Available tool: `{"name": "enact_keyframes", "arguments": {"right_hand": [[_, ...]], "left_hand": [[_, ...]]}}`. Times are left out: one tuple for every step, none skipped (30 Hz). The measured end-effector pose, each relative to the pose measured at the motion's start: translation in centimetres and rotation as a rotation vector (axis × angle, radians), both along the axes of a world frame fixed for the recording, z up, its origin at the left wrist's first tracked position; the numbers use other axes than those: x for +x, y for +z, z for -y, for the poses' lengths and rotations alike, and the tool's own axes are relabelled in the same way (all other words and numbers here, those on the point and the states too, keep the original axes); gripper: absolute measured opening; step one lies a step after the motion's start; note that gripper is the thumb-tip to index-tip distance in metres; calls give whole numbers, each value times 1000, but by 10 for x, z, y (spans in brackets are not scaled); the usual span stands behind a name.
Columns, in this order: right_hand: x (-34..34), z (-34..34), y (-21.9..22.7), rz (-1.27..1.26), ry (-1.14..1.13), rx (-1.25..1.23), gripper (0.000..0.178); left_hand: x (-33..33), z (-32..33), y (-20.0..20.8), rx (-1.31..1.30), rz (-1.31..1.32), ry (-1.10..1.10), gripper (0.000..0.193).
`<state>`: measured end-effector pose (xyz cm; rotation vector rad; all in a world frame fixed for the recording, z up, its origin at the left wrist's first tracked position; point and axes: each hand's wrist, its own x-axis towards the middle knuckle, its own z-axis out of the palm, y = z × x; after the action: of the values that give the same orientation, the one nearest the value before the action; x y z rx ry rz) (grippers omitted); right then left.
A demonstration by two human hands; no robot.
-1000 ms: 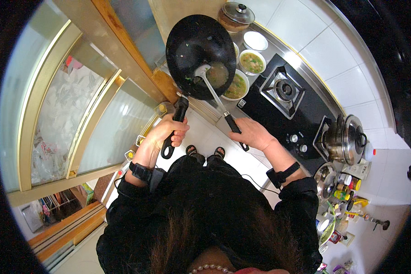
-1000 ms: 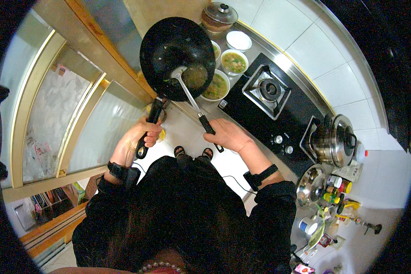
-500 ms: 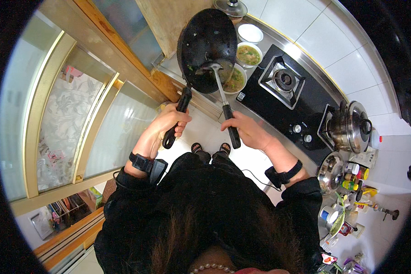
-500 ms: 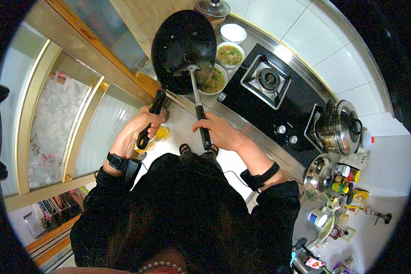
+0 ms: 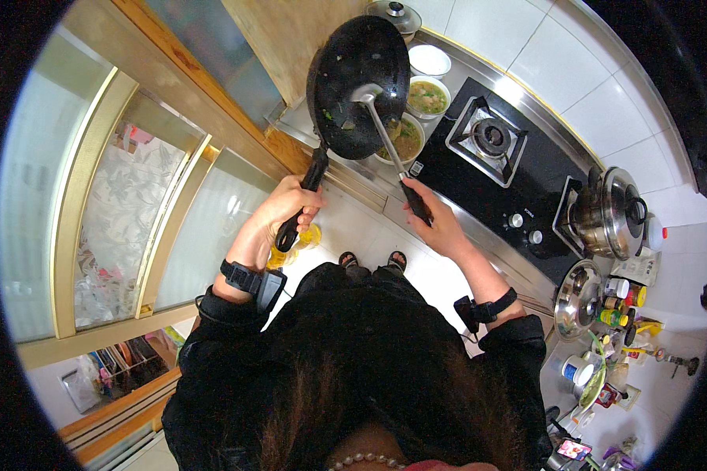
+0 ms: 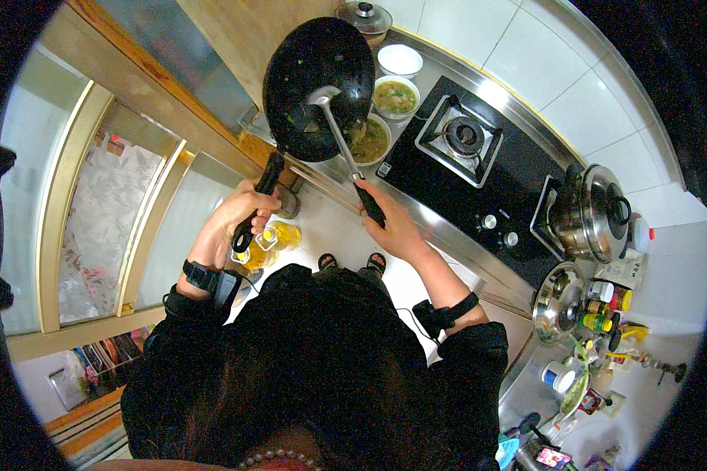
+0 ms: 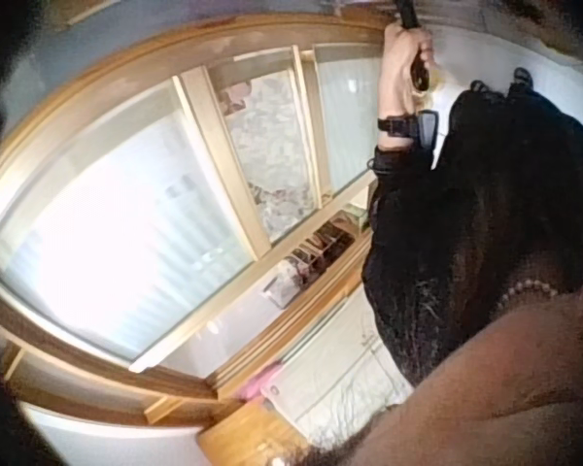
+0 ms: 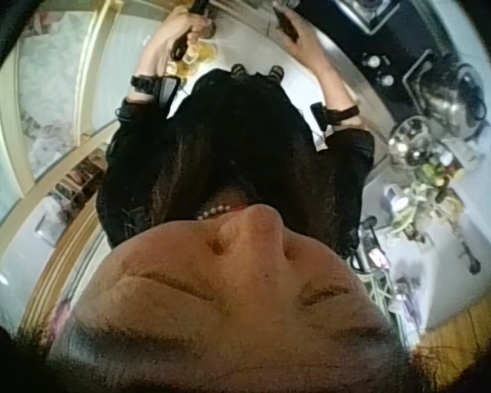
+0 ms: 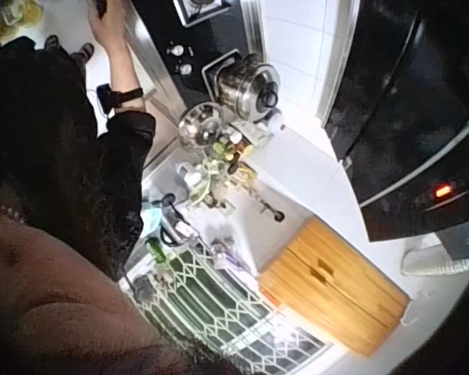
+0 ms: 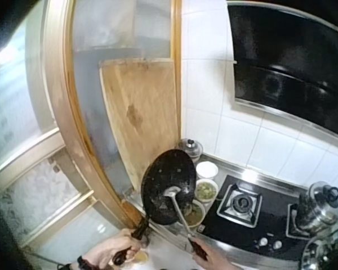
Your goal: The person chops green onions on a cutting board and adds them to a simmering soup in a wok. They then ladle the soup into several bowls and carry the bowls to a dining table, placing them down for serving.
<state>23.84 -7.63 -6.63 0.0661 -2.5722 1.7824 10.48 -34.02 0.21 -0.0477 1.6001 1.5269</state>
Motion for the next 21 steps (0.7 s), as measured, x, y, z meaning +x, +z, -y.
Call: {"name": "enact_keyframes", "arguments": {"right_hand": [[-2, 3, 4, 31, 28, -2, 64], [-4, 4, 9, 63, 52, 1, 66], [-5, 4, 12, 94, 76, 3, 69], [-6, 3, 8, 64, 76, 64, 70], [-6, 0, 2, 34, 77, 126, 71], [-6, -2, -7, 5, 83, 187, 72], [-5, -9, -21, 0, 44, 246, 72], [-4, -20, -37, -4, 7, 307, 72], [-2, -28, -39, -9, -28, 368, 72], [3, -38, -38, 30, -68, 405, 72], [3, -40, -34, 10, -84, 443, 72], [2, -41, -30, -9, -99, 480, 72], [1, -42, -26, -28, -113, 518, 72], [-6, -38, -23, -95, -119, 495, 71], [-15, -32, -18, -147, -125, 485, 71], [-27, -26, -13, -198, -131, 474, 70], [-39, -20, -10, -249, -139, 462, 70], [-50, -14, -7, -288, -147, 471, 71], [-60, -8, -4, -327, -156, 481, 71], [-67, -6, -3, -368, -157, 492, 72], [-70, -7, -3, -367, -179, 498, 73]], "left_hand": [[0, 0, 1, 0, -7, -2, 16], [0, -1, 2, -1, -13, 2, 16], [1, -2, 4, -2, -19, 7, 16], [2, -3, 6, -3, -25, 11, 16], [2, -4, 8, 5, -14, 10, 16], [2, -3, 9, 11, -3, 14, 16], [2, -2, 11, 18, 9, 18, 16], [1, 0, 10, 20, 6, 15, 17], [0, 1, 10, 24, 5, 13, 17], [0, 2, 9, 27, 3, 12, 17], [0, 2, 9, 21, 3, 18, 17], [0, 2, 9, 15, 2, 25, 17], [0, 2, 10, 9, 2, 33, 18], [0, 2, 9, 21, 17, 36, 17], [-1, 1, 10, 32, 33, 35, 17], [-1, 0, 10, 44, 48, 35, 16], [-2, -1, 11, 42, 46, 31, 16], [-2, -2, 11, 41, 44, 29, 16], [-2, -2, 11, 40, 41, 26, 15], [-1, -2, 12, 42, 37, 24, 15], [0, -3, 14, 44, 32, 22, 15]]}}
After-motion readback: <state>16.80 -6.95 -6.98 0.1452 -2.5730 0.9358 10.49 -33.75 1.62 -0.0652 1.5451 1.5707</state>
